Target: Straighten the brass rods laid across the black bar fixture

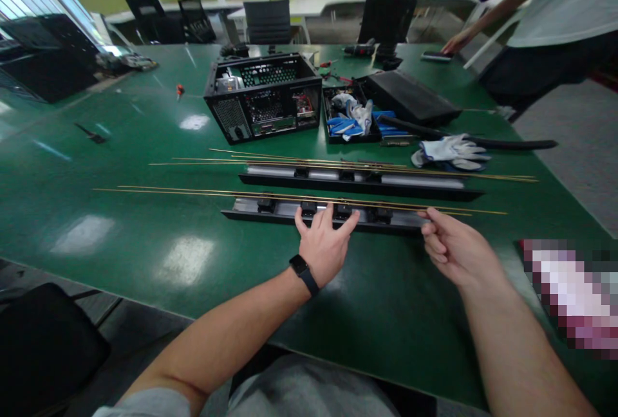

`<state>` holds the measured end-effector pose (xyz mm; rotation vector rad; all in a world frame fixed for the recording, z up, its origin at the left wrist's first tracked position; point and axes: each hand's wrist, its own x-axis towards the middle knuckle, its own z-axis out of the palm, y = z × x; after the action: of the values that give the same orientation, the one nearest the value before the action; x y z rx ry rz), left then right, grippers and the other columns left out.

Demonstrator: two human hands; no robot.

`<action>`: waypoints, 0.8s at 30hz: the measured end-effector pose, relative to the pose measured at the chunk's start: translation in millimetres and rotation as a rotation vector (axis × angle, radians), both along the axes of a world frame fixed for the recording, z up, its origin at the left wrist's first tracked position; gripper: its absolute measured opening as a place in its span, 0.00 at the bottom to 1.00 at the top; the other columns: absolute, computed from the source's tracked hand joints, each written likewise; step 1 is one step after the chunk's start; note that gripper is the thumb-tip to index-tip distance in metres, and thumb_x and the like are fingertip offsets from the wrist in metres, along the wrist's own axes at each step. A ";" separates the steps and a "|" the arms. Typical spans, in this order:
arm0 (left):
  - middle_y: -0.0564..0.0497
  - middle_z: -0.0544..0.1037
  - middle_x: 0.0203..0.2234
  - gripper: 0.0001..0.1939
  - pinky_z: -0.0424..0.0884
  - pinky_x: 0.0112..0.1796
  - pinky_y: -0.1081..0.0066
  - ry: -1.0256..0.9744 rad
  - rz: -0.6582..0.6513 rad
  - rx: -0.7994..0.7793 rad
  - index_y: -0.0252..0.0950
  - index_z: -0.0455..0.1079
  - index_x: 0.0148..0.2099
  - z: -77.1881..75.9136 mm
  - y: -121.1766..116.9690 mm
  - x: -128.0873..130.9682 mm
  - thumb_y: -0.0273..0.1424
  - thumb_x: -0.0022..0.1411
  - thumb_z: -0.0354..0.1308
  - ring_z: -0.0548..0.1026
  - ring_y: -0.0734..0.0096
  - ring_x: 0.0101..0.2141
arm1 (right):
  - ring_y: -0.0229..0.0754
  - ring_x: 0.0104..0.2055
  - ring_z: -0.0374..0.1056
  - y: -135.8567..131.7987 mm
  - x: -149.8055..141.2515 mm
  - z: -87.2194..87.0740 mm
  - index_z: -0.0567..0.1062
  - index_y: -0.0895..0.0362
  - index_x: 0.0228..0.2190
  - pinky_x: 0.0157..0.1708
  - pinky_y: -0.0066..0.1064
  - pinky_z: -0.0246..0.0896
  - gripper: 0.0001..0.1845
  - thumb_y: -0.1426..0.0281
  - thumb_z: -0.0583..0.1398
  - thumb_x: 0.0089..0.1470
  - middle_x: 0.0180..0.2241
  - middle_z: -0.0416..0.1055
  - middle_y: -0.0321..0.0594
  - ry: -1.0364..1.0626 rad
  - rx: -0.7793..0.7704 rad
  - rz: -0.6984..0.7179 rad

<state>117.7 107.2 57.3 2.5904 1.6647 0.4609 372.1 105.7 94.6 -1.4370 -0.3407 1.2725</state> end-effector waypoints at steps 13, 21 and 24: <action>0.36 0.68 0.74 0.29 0.51 0.69 0.20 -0.008 0.000 -0.016 0.59 0.65 0.77 -0.3 0.9 -0.7 0.36 0.78 0.57 0.74 0.47 0.65 | 0.27 0.14 0.49 0.1 0.4 -4.9 0.79 0.59 0.37 0.08 0.20 0.41 0.09 0.65 0.69 0.63 0.24 0.68 0.33 -0.017 0.018 -0.006; 0.35 0.68 0.74 0.29 0.51 0.69 0.21 -0.017 0.000 -0.005 0.58 0.65 0.77 0.0 -0.4 -0.7 0.36 0.78 0.58 0.73 0.46 0.66 | 0.27 0.14 0.48 1.2 1.7 4.9 0.78 0.60 0.35 0.09 0.21 0.41 0.06 0.71 0.66 0.65 0.24 0.65 0.32 -0.007 -0.006 -0.086; 0.35 0.68 0.74 0.29 0.51 0.69 0.21 -0.020 -0.001 -0.007 0.58 0.65 0.77 -0.5 0.1 -1.4 0.36 0.78 0.58 0.73 0.46 0.66 | 0.27 0.14 0.48 1.9 5.1 12.5 0.76 0.61 0.33 0.08 0.21 0.40 0.07 0.76 0.62 0.66 0.23 0.62 0.31 -0.009 -0.009 -0.190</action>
<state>116.3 107.3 56.8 2.5734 1.6559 0.4781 377.2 107.6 107.0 -1.4469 -0.1990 1.1148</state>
